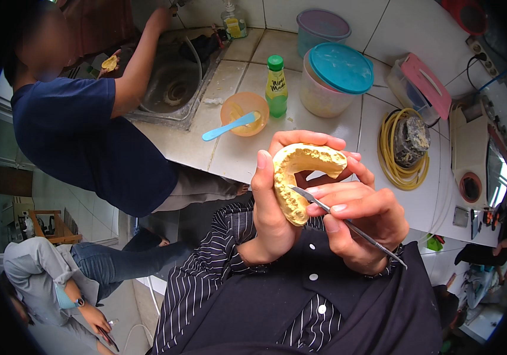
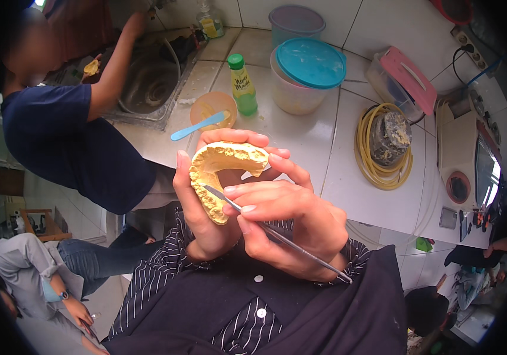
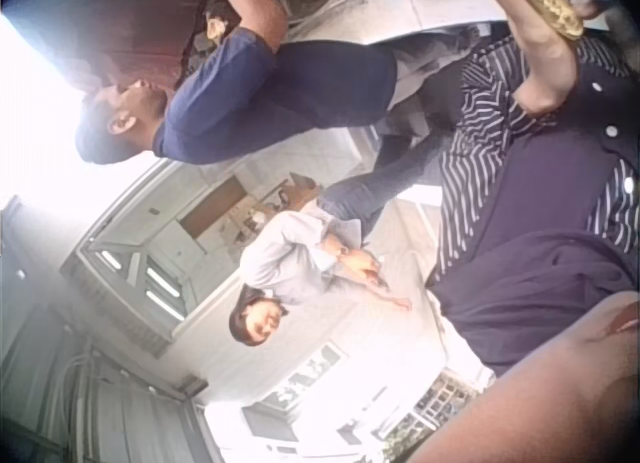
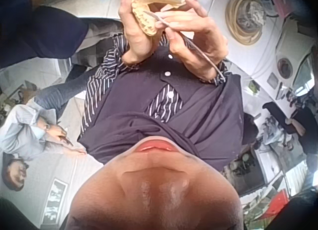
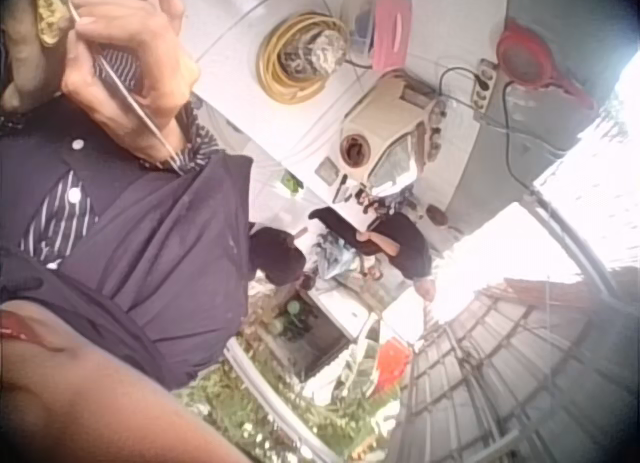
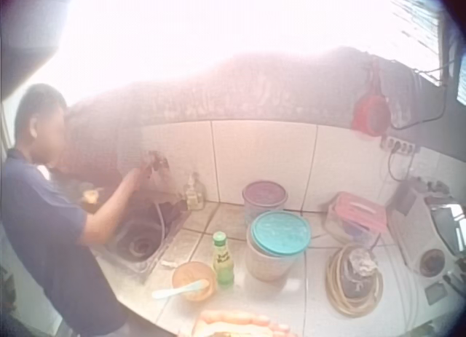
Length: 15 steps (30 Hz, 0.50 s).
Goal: The person holds a yellow dental mold and uses a metal sculpting tool to refine its surface. They repeatedly dip the tool into a small bowl of yellow paste to apply material to the mold, smoothing and shaping the details.
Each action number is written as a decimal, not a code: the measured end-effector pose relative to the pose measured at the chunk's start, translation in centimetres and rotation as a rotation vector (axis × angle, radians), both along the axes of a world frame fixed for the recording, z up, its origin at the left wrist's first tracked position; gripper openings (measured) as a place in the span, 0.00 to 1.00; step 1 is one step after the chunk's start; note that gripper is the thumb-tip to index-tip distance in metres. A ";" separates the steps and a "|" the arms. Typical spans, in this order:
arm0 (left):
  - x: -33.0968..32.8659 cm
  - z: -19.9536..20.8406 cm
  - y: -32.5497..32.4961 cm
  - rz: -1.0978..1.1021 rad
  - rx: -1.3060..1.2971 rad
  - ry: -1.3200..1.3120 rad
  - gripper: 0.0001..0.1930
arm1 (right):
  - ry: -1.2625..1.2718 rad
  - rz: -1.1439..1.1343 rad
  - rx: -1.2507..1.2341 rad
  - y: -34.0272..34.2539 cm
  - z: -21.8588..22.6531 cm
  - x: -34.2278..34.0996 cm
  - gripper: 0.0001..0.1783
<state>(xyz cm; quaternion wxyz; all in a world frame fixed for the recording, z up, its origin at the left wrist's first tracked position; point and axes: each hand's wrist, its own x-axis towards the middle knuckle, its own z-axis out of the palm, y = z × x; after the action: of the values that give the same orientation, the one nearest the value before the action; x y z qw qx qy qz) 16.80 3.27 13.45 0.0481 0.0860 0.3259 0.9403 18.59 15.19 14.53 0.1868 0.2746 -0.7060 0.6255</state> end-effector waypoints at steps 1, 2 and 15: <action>0.0 -0.2 -0.1 -0.003 0.009 0.021 0.33 | -0.001 -0.005 -0.016 0.0 0.0 0.1 0.15; -0.1 -0.3 -0.1 -0.006 0.018 0.042 0.33 | -0.008 -0.004 -0.044 0.0 0.0 0.1 0.15; -0.8 -1.0 -0.6 -0.333 0.327 -0.113 0.30 | 0.088 -0.171 -0.191 0.6 -0.2 -0.1 0.10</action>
<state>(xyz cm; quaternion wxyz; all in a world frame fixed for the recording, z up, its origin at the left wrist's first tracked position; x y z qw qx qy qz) 15.96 2.63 12.48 0.2059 0.0923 0.1473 0.9630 18.46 15.79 14.32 0.2953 0.2217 -0.6553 0.6589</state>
